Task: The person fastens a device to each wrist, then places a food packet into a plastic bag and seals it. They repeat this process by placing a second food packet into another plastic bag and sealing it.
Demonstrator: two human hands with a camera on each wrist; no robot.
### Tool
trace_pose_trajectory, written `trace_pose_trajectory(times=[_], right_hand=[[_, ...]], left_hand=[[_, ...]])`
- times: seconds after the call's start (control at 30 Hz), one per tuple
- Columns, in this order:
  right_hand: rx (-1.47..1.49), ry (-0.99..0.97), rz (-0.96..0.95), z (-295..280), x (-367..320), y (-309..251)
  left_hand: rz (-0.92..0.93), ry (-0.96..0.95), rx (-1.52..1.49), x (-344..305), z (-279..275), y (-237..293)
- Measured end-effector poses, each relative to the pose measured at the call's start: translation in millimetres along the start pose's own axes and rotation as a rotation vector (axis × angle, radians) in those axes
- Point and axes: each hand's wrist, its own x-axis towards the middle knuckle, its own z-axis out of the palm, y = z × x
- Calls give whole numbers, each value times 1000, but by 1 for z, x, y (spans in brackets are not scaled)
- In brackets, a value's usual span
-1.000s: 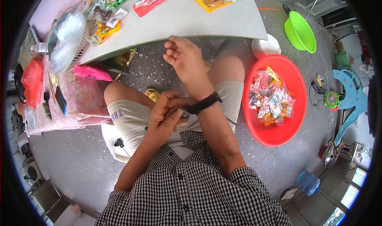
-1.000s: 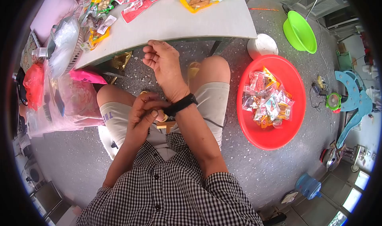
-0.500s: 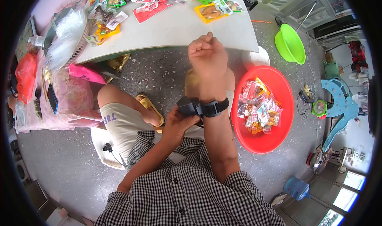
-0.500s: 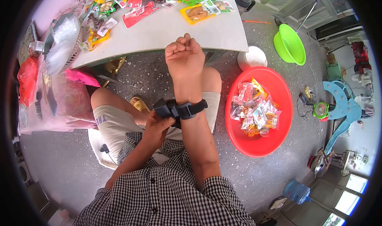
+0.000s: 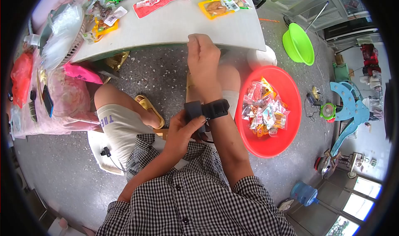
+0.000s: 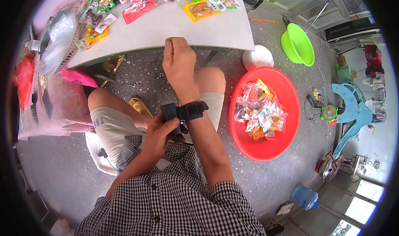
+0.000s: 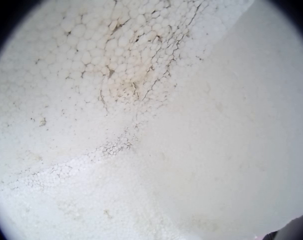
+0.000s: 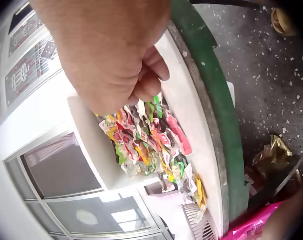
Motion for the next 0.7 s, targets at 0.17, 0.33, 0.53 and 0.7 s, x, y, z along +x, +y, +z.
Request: trace_pose_trajectory(times=[0.17, 0.33, 0.53, 0.7], right_hand=[[1251, 16, 677, -21, 10, -2], [1698, -35, 748, -35, 12, 12], [1849, -30, 749, -37, 7, 19], [1919, 19, 794, -34, 2, 28]], left_hand=[[281, -21, 156, -4, 19, -2], [270, -124, 306, -8, 23, -2], [192, -138, 360, -9, 23, -3], [178, -137, 373, -12, 26, -1]])
